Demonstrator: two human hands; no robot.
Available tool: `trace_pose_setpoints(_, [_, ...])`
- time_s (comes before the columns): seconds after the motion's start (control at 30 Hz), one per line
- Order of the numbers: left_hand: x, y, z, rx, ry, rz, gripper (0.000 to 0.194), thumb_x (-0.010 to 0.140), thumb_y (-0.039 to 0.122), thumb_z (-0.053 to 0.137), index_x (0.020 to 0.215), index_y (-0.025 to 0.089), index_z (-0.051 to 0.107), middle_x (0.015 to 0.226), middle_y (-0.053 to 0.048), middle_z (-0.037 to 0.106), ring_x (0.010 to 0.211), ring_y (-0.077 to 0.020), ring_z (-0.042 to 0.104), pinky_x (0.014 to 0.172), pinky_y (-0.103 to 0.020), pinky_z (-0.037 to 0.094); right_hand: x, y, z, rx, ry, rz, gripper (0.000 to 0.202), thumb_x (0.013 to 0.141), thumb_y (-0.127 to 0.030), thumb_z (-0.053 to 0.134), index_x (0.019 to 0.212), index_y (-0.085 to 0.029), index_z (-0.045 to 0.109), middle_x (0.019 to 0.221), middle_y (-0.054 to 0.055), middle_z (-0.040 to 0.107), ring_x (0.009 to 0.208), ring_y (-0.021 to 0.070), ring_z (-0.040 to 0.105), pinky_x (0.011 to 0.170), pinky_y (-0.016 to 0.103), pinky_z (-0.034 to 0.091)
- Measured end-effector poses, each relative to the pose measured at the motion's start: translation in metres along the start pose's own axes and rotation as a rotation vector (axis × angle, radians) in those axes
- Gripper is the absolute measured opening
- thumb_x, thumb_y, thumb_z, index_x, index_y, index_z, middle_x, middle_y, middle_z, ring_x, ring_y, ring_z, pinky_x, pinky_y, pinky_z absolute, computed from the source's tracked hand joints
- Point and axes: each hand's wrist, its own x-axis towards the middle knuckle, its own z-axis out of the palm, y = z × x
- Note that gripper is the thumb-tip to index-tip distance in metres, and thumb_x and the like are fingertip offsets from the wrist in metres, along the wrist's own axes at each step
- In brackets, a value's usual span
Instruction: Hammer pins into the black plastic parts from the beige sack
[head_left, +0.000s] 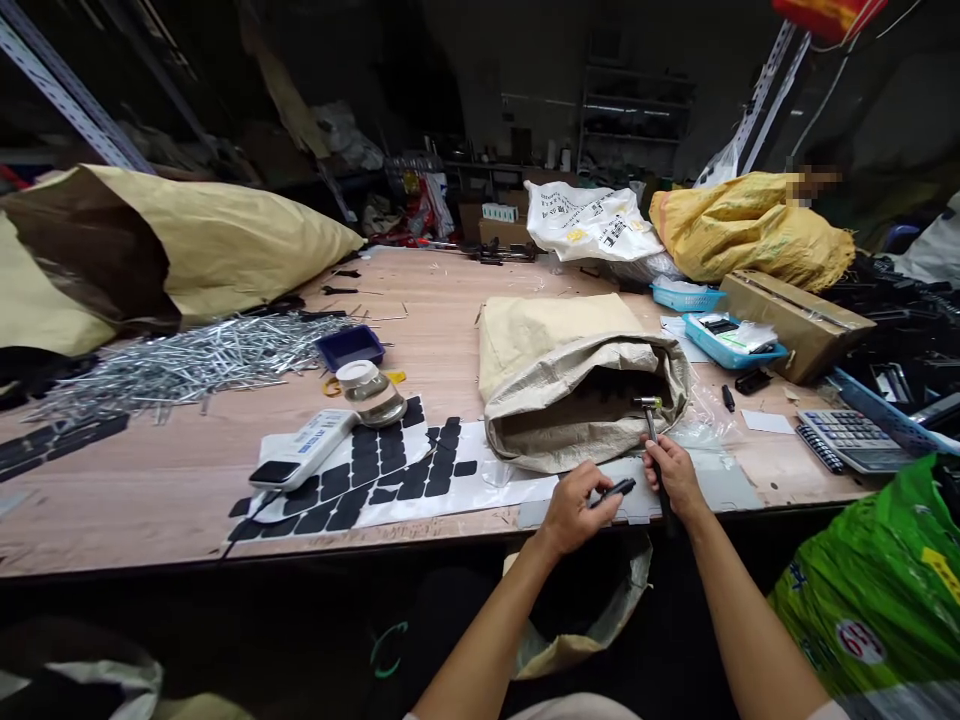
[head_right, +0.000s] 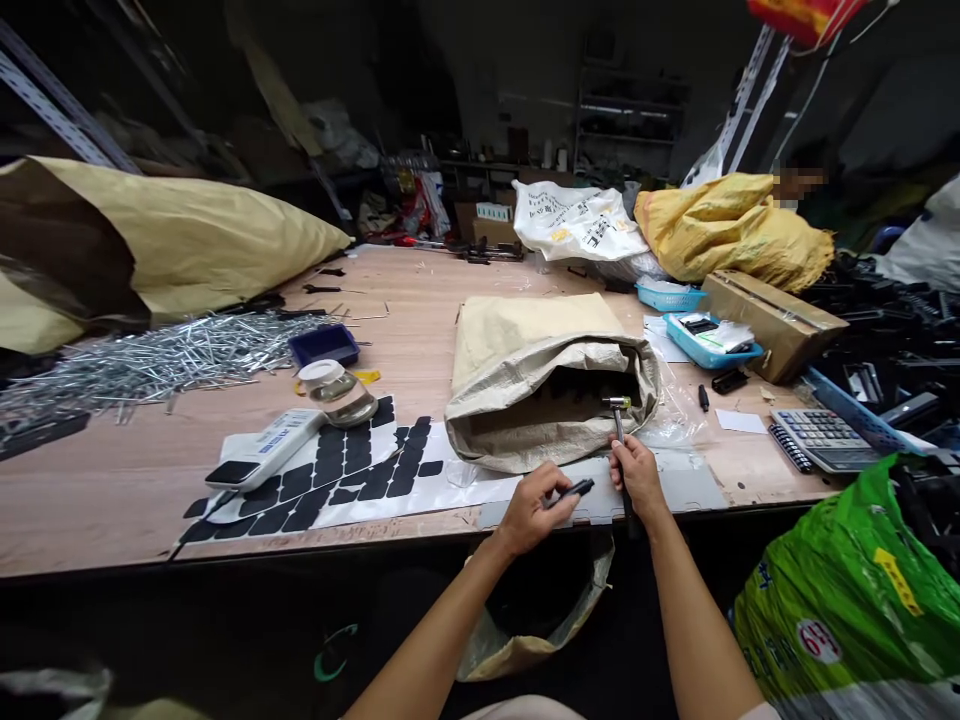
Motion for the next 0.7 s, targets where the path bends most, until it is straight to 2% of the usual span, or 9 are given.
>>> trace_pose_setpoints(0.1, [-0.04, 0.015, -0.001, 0.084, -0.137, 0.048, 0.02, 0.09, 0.04, 0.064, 0.092, 0.022, 0.073, 0.079, -0.006, 0.069, 0.075, -0.0191, 0.063, 0.072, -0.033, 0.048, 0.0, 0.0, -0.001, 0.018, 0.009, -0.011, 0.052, 0.07, -0.055, 0.08, 0.101, -0.018, 0.062, 0.06, -0.009, 0.054, 0.04, 0.0067, 0.044, 0.033, 0.016, 0.03])
trace_pose_setpoints(0.17, [-0.069, 0.017, -0.001, 0.185, -0.262, 0.023, 0.023, 0.093, 0.044, 0.062, 0.097, 0.024, 0.075, 0.078, -0.007, 0.071, 0.074, -0.021, 0.065, 0.074, -0.036, 0.049, 0.001, 0.0, -0.001, 0.019, 0.005, -0.012, 0.051, 0.07, -0.054, 0.08, 0.101, -0.018, 0.062, 0.061, -0.008, 0.054, 0.04, 0.0066, 0.044, 0.033, 0.016, 0.029])
trace_pose_setpoints(0.3, [-0.11, 0.001, 0.001, 0.421, -0.403, -0.234, 0.027, 0.099, 0.044, 0.056, 0.109, 0.028, 0.075, 0.092, -0.009, 0.076, 0.088, -0.0259, 0.071, 0.082, -0.038, 0.052, 0.001, 0.002, -0.002, 0.026, 0.001, -0.013, 0.05, 0.071, -0.054, 0.079, 0.102, -0.018, 0.062, 0.062, -0.008, 0.054, 0.04, 0.0066, 0.044, 0.032, 0.017, 0.029])
trace_pose_setpoints(0.4, [-0.117, -0.007, -0.001, 0.554, -0.508, -0.445, 0.026, 0.094, 0.037, 0.064, 0.116, 0.027, 0.074, 0.105, -0.009, 0.076, 0.1, -0.0289, 0.072, 0.085, -0.036, 0.052, 0.001, 0.004, -0.001, 0.031, 0.005, -0.024, 0.051, 0.071, -0.054, 0.079, 0.103, -0.018, 0.063, 0.062, -0.008, 0.054, 0.04, 0.0068, 0.044, 0.033, 0.017, 0.03])
trace_pose_setpoints(0.47, [-0.11, 0.001, -0.005, 0.515, -0.578, -0.469, 0.026, 0.09, 0.036, 0.07, 0.112, 0.026, 0.076, 0.104, -0.008, 0.077, 0.099, -0.0285, 0.072, 0.082, -0.034, 0.051, 0.001, 0.005, -0.001, 0.032, 0.006, -0.029, 0.05, 0.072, -0.054, 0.079, 0.103, -0.018, 0.063, 0.062, -0.008, 0.054, 0.04, 0.0069, 0.044, 0.032, 0.017, 0.03])
trace_pose_setpoints(0.57, [-0.076, 0.025, -0.014, 0.262, -0.625, -0.296, 0.022, 0.088, 0.04, 0.073, 0.104, 0.027, 0.08, 0.092, -0.004, 0.078, 0.086, -0.0223, 0.072, 0.075, -0.028, 0.049, 0.001, 0.005, 0.0, 0.026, 0.008, -0.027, 0.05, 0.072, -0.054, 0.078, 0.104, -0.018, 0.063, 0.062, -0.008, 0.054, 0.04, 0.0069, 0.044, 0.032, 0.017, 0.029])
trace_pose_setpoints(0.63, [-0.037, 0.037, -0.018, 0.131, -0.531, -0.169, 0.02, 0.092, 0.041, 0.069, 0.099, 0.027, 0.08, 0.087, -0.002, 0.077, 0.079, -0.0185, 0.071, 0.073, -0.027, 0.048, 0.001, 0.005, 0.001, 0.017, 0.009, -0.023, 0.05, 0.072, -0.054, 0.078, 0.103, -0.017, 0.063, 0.061, -0.008, 0.054, 0.04, 0.007, 0.044, 0.032, 0.017, 0.029])
trace_pose_setpoints(0.7, [0.012, 0.033, -0.02, 0.159, -0.249, -0.136, 0.021, 0.096, 0.036, 0.063, 0.097, 0.024, 0.08, 0.092, -0.004, 0.078, 0.082, -0.0191, 0.071, 0.08, -0.029, 0.051, 0.0, 0.003, 0.001, 0.012, 0.01, -0.022, 0.05, 0.071, -0.054, 0.077, 0.102, -0.018, 0.063, 0.061, -0.008, 0.054, 0.039, 0.0069, 0.044, 0.032, 0.017, 0.029])
